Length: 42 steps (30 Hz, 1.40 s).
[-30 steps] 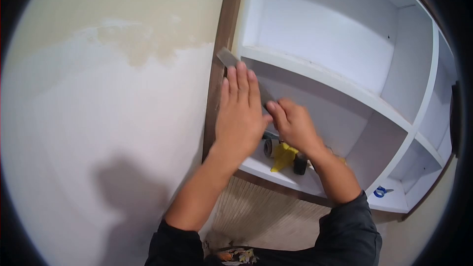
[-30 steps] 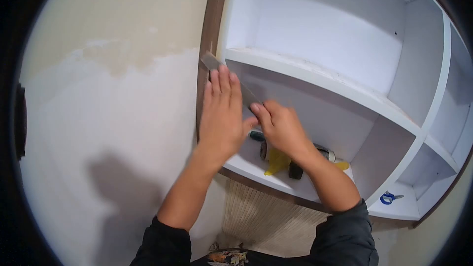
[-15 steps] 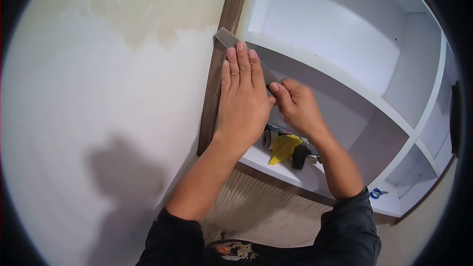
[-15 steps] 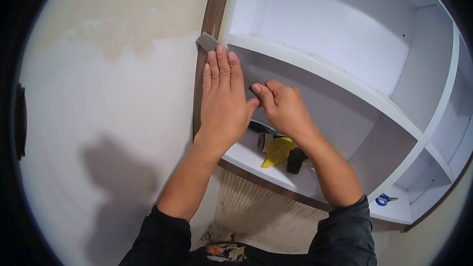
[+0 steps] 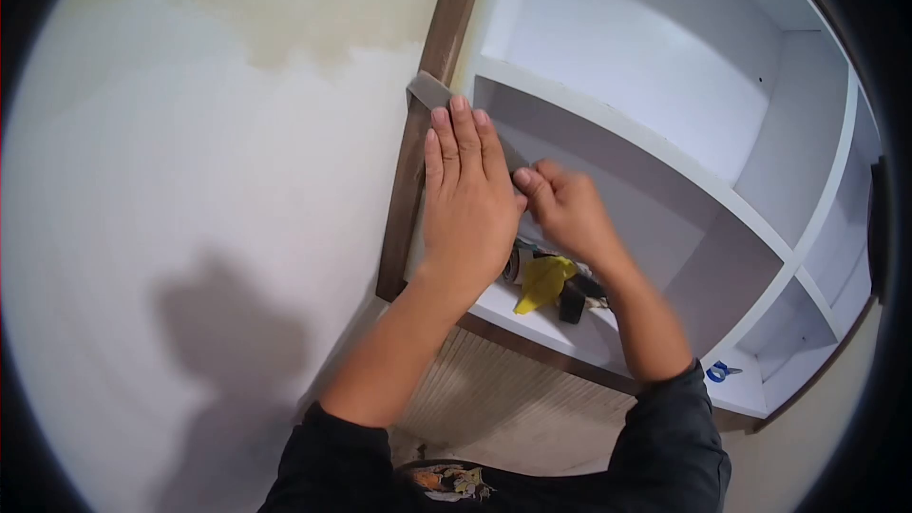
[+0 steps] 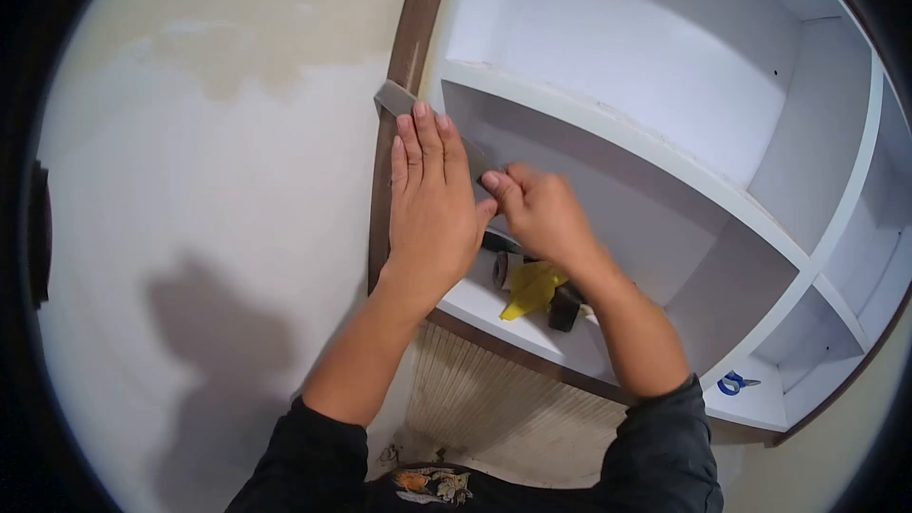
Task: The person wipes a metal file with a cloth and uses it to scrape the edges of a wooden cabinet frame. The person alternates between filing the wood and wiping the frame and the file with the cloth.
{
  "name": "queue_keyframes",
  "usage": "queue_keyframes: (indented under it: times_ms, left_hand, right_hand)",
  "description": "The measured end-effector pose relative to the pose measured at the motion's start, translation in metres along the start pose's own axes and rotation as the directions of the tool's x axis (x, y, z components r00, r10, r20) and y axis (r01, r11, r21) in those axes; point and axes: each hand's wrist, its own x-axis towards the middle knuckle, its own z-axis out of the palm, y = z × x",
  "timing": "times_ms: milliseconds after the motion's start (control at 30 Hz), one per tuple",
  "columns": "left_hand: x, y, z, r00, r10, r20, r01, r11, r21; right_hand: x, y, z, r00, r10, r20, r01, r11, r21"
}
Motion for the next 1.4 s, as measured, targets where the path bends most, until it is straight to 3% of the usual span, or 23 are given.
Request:
queue_keyframes:
  times_ms: [133,233,333,433,533,633,733,967,1067,1233,1267,1333,1400]
  left_hand:
    - [-0.007,0.005,-0.014,0.997,-0.028,0.077,0.032,0.998,-0.051]
    - [-0.017,0.004,-0.009,0.997,-0.01,0.08,0.017,0.997,-0.08]
    - [0.001,-0.002,-0.007,1.0,0.016,-0.012,-0.016,1.0,-0.002]
    - [-0.014,0.0,-0.014,0.996,-0.008,0.084,0.013,0.998,-0.057]
    - [-0.027,0.0,-0.007,0.998,-0.01,0.067,0.015,0.998,-0.065]
    - [-0.012,0.003,0.0,0.999,-0.034,-0.008,0.034,0.999,0.013]
    - [-0.021,0.008,-0.009,0.996,-0.044,0.073,0.048,0.997,-0.057]
    - [-0.006,0.001,0.001,0.999,0.009,-0.038,-0.01,1.0,-0.025]
    - [-0.027,0.004,-0.01,0.994,-0.034,0.108,0.044,0.995,-0.092]
    - [-0.018,0.0,0.002,0.999,-0.037,0.016,0.037,0.999,-0.019]
    - [-0.015,0.001,0.003,0.999,-0.033,-0.019,0.033,0.999,0.006]
    - [-0.031,0.006,-0.003,0.996,-0.037,0.076,0.043,0.997,-0.071]
    - [-0.033,0.001,-0.007,0.996,-0.034,0.081,0.041,0.995,-0.088]
  right_hand:
    - [-0.014,-0.003,0.0,0.998,-0.056,-0.004,0.055,0.998,-0.041]
    - [-0.024,-0.001,0.007,1.0,0.019,-0.004,-0.019,0.998,-0.058]
    - [-0.002,-0.007,0.001,1.0,0.009,-0.02,-0.009,1.0,-0.016]
    - [-0.022,-0.005,0.006,0.999,-0.043,-0.012,0.042,0.994,-0.098]
    - [-0.028,0.003,0.016,0.998,-0.064,-0.028,0.062,0.997,-0.053]
    - [-0.009,-0.003,0.003,0.999,0.014,0.033,-0.012,0.996,-0.083]
    - [-0.027,0.003,0.004,0.997,-0.063,0.039,0.068,0.986,-0.154]
    - [-0.011,-0.002,0.004,0.999,0.032,-0.01,-0.032,0.999,-0.036]
    - [-0.028,-0.006,0.009,0.999,0.039,-0.007,-0.039,0.997,-0.071]
    - [-0.009,-0.001,0.007,0.998,0.052,0.041,-0.051,0.999,-0.014]
    - [-0.01,0.002,0.006,1.0,0.0,0.031,0.002,0.998,-0.063]
    - [-0.021,0.009,0.01,0.995,-0.094,0.012,0.095,0.985,-0.147]
    - [-0.036,0.011,0.018,0.996,-0.092,-0.007,0.091,0.989,-0.113]
